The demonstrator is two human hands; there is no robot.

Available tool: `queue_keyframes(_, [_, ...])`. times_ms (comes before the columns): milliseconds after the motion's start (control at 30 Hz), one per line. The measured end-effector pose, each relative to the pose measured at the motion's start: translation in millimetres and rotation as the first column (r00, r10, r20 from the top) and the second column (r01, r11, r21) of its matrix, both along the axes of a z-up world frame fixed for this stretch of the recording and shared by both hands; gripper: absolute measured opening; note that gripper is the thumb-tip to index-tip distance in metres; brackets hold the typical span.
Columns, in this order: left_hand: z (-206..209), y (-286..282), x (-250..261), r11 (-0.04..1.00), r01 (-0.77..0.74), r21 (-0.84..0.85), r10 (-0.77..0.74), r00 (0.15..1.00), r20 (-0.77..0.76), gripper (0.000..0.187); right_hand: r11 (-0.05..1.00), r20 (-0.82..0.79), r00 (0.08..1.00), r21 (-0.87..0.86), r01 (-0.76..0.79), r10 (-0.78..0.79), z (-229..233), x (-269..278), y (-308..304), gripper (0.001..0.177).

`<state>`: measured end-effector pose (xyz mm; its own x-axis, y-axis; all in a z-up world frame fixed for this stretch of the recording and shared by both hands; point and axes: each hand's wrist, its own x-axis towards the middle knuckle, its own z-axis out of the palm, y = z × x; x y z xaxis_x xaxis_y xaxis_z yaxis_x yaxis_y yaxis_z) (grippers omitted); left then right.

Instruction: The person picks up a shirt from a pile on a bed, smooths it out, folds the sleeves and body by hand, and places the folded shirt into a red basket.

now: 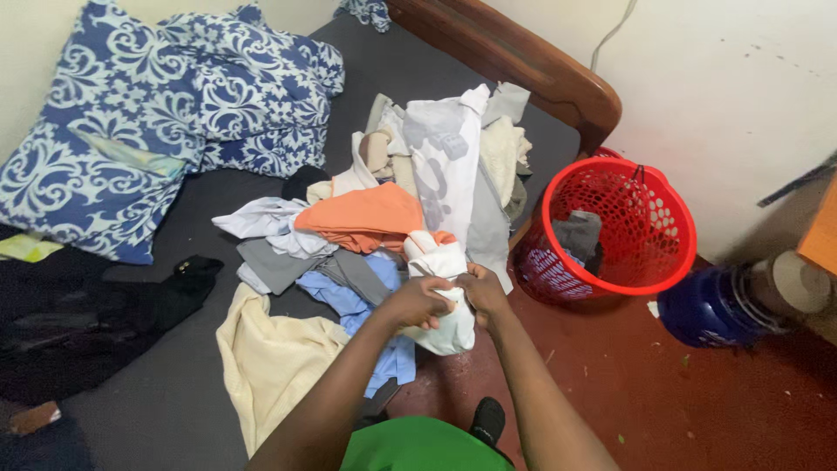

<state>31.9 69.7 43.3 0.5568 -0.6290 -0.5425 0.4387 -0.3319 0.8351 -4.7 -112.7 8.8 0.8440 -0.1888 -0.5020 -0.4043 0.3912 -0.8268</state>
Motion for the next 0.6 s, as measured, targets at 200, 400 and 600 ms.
queue_keyframes(200, [-48,17,34,0.883,-0.466,-0.06,0.467,0.884,0.011,0.036,0.995,0.105,0.994,-0.095,0.027,-0.017,9,-11,-14,0.053])
queue_keyframes(400, [-83,-1,47,0.787,-0.615,0.049,0.616,0.78,-0.105,0.048,0.987,0.195,0.976,-0.147,-0.069,0.098,21,-17,-37,0.049])
queue_keyframes(600, [-76,-26,45,0.762,-0.643,-0.074,0.557,0.71,-0.431,0.062,0.946,0.231,0.929,-0.217,-0.242,0.29,51,-30,-56,0.046])
